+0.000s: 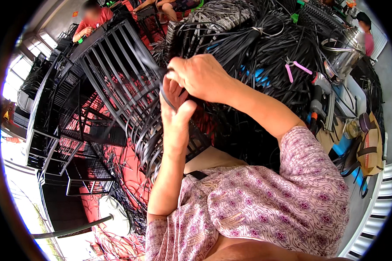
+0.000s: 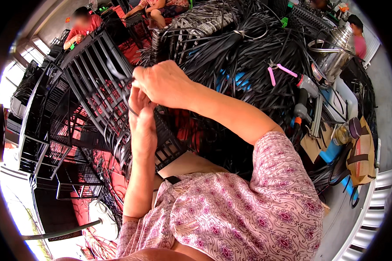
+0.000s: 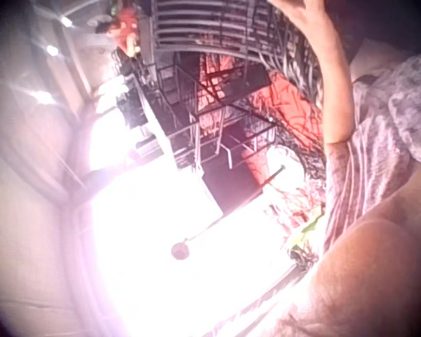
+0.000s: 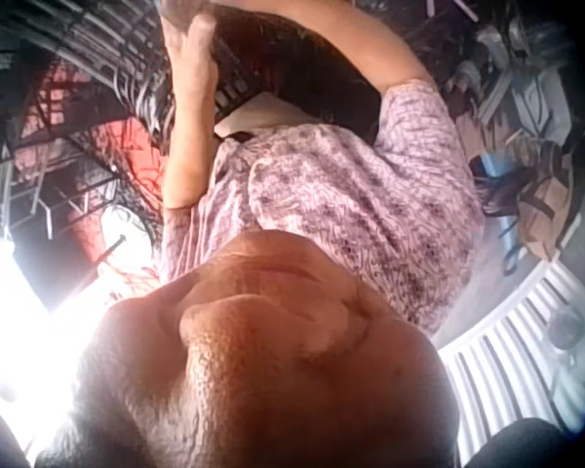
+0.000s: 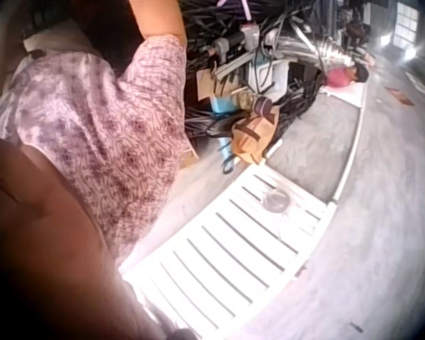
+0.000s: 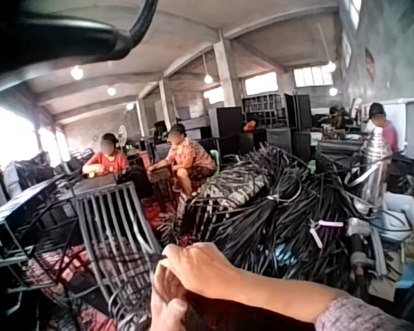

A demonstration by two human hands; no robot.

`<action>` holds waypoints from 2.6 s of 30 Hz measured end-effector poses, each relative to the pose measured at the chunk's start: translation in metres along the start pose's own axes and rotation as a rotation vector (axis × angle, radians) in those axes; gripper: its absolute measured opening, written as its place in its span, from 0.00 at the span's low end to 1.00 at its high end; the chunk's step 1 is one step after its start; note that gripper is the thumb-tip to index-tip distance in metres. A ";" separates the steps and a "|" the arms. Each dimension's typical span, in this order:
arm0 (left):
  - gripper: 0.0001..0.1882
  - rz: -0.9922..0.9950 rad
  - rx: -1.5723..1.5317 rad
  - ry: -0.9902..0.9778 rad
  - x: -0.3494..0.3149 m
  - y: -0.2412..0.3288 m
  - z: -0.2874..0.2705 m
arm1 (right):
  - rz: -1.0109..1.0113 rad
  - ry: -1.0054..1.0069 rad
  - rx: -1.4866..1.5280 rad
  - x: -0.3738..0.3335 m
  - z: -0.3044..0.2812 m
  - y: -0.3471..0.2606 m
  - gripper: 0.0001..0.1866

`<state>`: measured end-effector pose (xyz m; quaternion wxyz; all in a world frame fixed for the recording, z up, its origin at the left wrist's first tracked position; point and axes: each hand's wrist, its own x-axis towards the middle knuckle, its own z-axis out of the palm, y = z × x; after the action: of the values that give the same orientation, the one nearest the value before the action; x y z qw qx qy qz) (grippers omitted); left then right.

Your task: The person uses a hot glue gun to attach black plastic strips to a black plastic basket frame. They repeatedly apply glue to the strips and press them into the basket's slots, working on the basket while seated.

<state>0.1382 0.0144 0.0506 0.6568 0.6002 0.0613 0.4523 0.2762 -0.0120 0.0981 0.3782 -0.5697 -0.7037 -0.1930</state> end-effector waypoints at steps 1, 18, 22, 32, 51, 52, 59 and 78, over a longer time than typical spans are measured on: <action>0.49 0.039 0.047 -0.078 -0.013 -0.001 -0.013 | 0.032 0.031 0.049 0.002 0.003 0.003 0.11; 0.24 0.066 0.150 -0.292 -0.051 0.020 -0.032 | 0.292 -0.455 1.741 0.070 -0.041 -0.164 0.13; 0.10 0.004 0.027 0.009 -0.094 0.080 -0.083 | -0.009 0.102 1.502 0.111 -0.067 -0.112 0.15; 0.21 -0.003 1.536 0.974 -0.157 0.446 -0.231 | 0.121 0.211 2.123 0.090 -0.063 -0.066 0.14; 0.51 -0.145 0.821 0.125 -0.142 0.123 -0.133 | 0.766 -0.027 1.765 -0.020 0.078 -0.150 0.12; 0.48 -0.180 0.798 0.153 -0.131 0.112 -0.117 | 0.759 -0.040 1.786 -0.023 0.082 -0.155 0.12; 0.20 -0.418 0.464 0.320 -0.137 0.077 -0.100 | 0.763 -0.118 1.739 -0.018 0.093 -0.151 0.17; 0.27 -0.180 0.487 0.308 -0.157 0.093 -0.151 | 0.667 -0.225 1.851 0.008 0.104 -0.181 0.13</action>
<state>-0.0964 0.0085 0.0157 0.5141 0.6563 0.3200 0.4500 0.0722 0.0161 0.0664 0.6403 -0.2337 -0.4122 0.6046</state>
